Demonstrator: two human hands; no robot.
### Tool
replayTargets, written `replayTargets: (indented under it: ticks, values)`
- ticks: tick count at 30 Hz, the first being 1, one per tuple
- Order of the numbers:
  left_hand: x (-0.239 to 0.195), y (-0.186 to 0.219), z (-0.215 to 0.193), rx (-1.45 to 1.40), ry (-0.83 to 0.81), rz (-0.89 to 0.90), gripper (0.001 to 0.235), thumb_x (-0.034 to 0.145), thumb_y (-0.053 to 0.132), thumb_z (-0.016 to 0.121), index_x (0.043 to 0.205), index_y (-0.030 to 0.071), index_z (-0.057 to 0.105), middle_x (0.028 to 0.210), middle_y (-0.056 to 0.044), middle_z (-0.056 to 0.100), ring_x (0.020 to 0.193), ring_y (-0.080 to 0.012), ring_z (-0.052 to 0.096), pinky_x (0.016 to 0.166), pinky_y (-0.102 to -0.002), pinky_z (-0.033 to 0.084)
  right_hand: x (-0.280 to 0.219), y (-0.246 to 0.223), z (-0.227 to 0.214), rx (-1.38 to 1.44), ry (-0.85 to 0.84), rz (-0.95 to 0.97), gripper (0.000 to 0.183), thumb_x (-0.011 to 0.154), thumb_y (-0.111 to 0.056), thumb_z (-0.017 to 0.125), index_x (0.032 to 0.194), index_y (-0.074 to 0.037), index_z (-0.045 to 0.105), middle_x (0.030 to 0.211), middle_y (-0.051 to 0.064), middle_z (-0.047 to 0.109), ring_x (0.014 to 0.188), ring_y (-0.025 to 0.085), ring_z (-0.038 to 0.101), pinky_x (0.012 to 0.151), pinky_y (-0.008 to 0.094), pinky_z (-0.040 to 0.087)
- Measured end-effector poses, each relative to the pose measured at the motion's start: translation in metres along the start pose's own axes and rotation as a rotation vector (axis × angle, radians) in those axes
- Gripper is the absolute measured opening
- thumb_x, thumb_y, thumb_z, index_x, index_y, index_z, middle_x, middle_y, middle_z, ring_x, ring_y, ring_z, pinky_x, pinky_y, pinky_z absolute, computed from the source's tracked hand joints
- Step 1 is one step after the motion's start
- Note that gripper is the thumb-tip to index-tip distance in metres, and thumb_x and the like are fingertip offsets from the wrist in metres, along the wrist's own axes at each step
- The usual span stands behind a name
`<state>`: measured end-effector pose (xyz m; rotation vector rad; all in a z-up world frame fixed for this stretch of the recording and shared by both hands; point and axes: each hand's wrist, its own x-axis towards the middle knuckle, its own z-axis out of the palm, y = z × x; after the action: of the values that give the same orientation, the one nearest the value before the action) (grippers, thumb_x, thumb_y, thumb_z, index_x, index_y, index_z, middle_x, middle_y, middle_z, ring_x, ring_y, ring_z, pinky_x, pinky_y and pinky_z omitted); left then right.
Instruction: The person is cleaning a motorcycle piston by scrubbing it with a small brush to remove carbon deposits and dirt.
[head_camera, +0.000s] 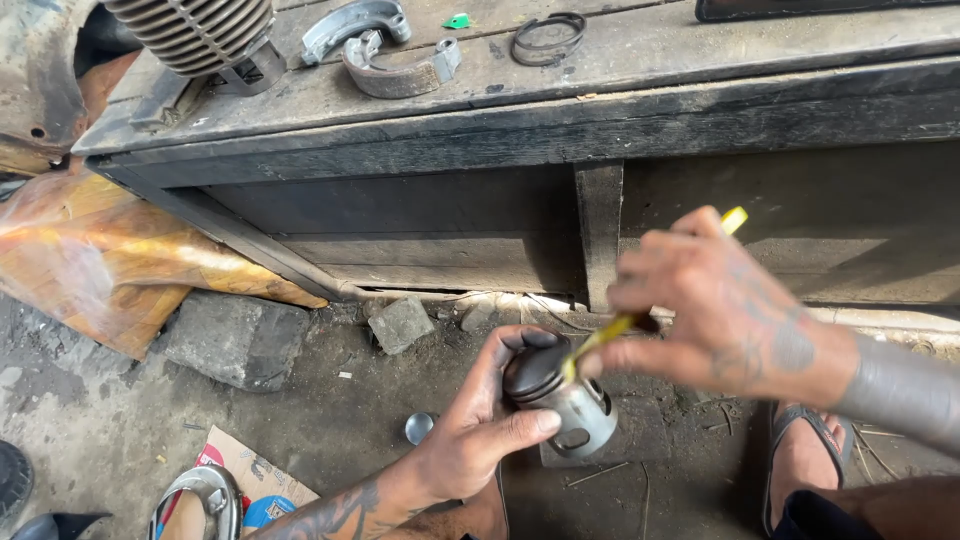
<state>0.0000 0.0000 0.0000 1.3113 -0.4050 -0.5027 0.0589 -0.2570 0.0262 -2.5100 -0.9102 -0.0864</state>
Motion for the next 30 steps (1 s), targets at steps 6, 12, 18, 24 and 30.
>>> replayTargets:
  ticks: [6, 12, 18, 24, 30]
  values:
    - [0.0, 0.013, 0.007, 0.089, -0.01, 0.021, 0.058, 0.091, 0.026, 0.068, 0.137, 0.005, 0.04, 0.134, -0.009, 0.045, 0.123, -0.0181, 0.049, 0.105, -0.032, 0.044, -0.004, -0.008, -0.006, 0.128, 0.035, -0.091, 0.059, 0.078, -0.077, 0.064, 0.06, -0.021, 0.07, 0.058, -0.009, 0.051, 0.063, 0.014, 0.05, 0.078, 0.037, 0.033]
    - [0.002, 0.01, 0.005, 0.09, -0.028, 0.007, 0.058, 0.092, 0.027, 0.069, 0.137, 0.006, 0.041, 0.135, -0.009, 0.046, 0.124, -0.0185, 0.049, 0.106, -0.034, 0.044, -0.005, -0.014, -0.007, 0.097, 0.06, -0.164, 0.059, 0.081, -0.076, 0.064, 0.061, -0.02, 0.067, 0.06, -0.008, 0.052, 0.063, 0.015, 0.05, 0.076, 0.038, 0.032]
    - [0.002, 0.013, 0.008, 0.116, -0.03, 0.026, 0.057, 0.092, 0.029, 0.068, 0.137, 0.006, 0.041, 0.132, -0.008, 0.048, 0.123, -0.0179, 0.049, 0.107, -0.033, 0.043, -0.009, -0.01, -0.003, 0.067, 0.008, -0.042, 0.062, 0.072, -0.085, 0.064, 0.065, -0.024, 0.076, 0.059, -0.008, 0.057, 0.064, 0.015, 0.051, 0.081, 0.039, 0.035]
    - [0.003, 0.012, 0.005, 0.095, -0.027, 0.04, 0.057, 0.092, 0.028, 0.07, 0.136, 0.004, 0.042, 0.132, -0.01, 0.047, 0.122, -0.021, 0.052, 0.108, -0.036, 0.045, -0.01, 0.004, 0.002, 0.007, -0.006, 0.035, 0.061, 0.074, -0.084, 0.059, 0.06, -0.028, 0.077, 0.058, -0.009, 0.054, 0.063, 0.014, 0.052, 0.08, 0.037, 0.036]
    - [0.003, 0.007, 0.003, 0.064, -0.008, 0.016, 0.059, 0.091, 0.029, 0.07, 0.137, 0.005, 0.041, 0.132, -0.009, 0.049, 0.12, -0.0181, 0.052, 0.106, -0.033, 0.044, -0.006, 0.012, 0.001, -0.006, 0.044, -0.002, 0.065, 0.078, -0.081, 0.051, 0.062, -0.023, 0.073, 0.058, -0.007, 0.051, 0.06, 0.015, 0.05, 0.078, 0.038, 0.034]
